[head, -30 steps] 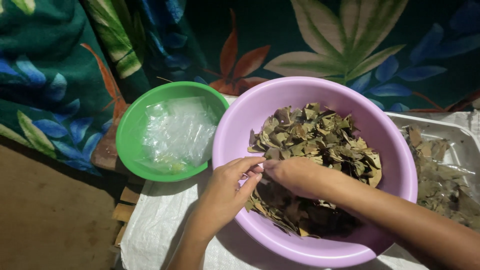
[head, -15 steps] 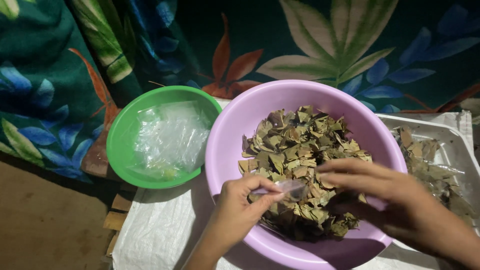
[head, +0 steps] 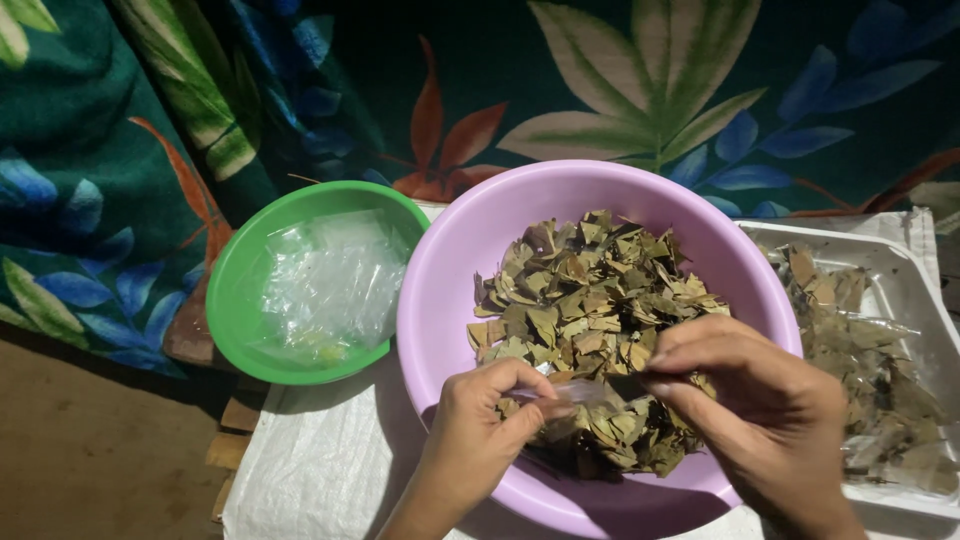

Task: Package dried leaves into small plastic bags from a large bowl

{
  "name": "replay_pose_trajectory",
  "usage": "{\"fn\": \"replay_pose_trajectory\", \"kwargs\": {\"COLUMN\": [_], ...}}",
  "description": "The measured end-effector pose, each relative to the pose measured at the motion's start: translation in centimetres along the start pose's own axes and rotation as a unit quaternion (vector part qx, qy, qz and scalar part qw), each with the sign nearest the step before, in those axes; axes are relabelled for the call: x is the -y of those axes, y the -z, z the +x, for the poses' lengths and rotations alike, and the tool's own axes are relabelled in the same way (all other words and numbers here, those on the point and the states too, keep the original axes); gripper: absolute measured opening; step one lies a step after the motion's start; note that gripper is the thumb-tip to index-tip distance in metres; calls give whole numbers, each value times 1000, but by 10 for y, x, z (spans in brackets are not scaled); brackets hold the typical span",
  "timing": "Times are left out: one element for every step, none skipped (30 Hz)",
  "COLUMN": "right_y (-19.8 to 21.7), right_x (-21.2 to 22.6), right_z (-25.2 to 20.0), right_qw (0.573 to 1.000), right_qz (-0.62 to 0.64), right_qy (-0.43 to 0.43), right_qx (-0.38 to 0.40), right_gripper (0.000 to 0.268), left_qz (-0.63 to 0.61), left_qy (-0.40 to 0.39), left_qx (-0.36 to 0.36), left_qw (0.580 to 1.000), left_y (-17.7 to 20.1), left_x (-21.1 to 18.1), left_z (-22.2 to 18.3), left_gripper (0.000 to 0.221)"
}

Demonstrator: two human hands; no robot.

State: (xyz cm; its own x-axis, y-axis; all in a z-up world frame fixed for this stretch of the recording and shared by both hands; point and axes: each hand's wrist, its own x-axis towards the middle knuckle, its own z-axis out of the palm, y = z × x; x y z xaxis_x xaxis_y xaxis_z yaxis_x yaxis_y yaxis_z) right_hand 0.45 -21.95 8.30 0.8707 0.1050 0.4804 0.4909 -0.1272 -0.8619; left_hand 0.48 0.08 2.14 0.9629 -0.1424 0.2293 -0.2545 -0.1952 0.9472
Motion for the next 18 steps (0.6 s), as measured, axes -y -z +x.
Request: {"fn": "replay_pose_trajectory", "kwargs": {"right_y": [-1,-3,-4,-3,-2,-1,-1,-2,-2,-1,0,2,3,5,7,10,13,16], "right_x": [-2,-4,-7,-11,-15,-19,-18,-18,-17,-15,-13,-11,-7,-4,0,4,8,12], "right_z": [1,2,3,5,6,8,8,9,9,10,11,12,11,10,9,8,7,6], "right_qw": [1000,1000,998,998,994,987,987,988,988,988,988,988,988,992,994,994,997,998], "right_qz": [-1,-21,-41,-42,-59,-77,-77,-63,-48,-49,-59,-68,-68,-67,-66,-67,-59,-50], "right_qy": [0,10,21,22,31,40,42,36,29,30,28,27,27,16,4,4,-12,-28], "right_qx": [-1,17,36,35,87,138,138,140,141,142,138,134,134,110,85,84,46,8], "right_gripper": [18,13,7,7,8,8,8,8,8,8,8,9,9,9,11,11,12,13], "left_qz": [-1,5,10,10,-21,-52,-52,-110,-168,-168,-222,-275,-276,-279,-283,-284,-282,-281], "left_qy": [-1,0,1,0,6,12,10,25,40,39,40,40,40,25,10,10,14,17], "left_qx": [1,3,4,4,9,14,13,18,23,23,17,12,12,1,-8,-8,-5,-3], "left_qw": [1000,1000,1000,1000,1000,998,999,993,985,985,974,960,960,960,959,959,959,960], "left_y": [-1,-1,-1,-1,0,1,0,-1,-3,-6,-9,-12,-13,-15,-17,-17,-17,-18], "left_x": [1,2,3,1,-2,-4,-2,1,4,4,5,5,9,12,16,17,18,19], "left_z": [-1,-2,-2,-1,0,0,0,0,0,2,3,4,4,5,5,5,5,5], "left_gripper": [10,12,14,14,12,9,9,7,6,6,9,14,14,10,7,7,6,5]}}
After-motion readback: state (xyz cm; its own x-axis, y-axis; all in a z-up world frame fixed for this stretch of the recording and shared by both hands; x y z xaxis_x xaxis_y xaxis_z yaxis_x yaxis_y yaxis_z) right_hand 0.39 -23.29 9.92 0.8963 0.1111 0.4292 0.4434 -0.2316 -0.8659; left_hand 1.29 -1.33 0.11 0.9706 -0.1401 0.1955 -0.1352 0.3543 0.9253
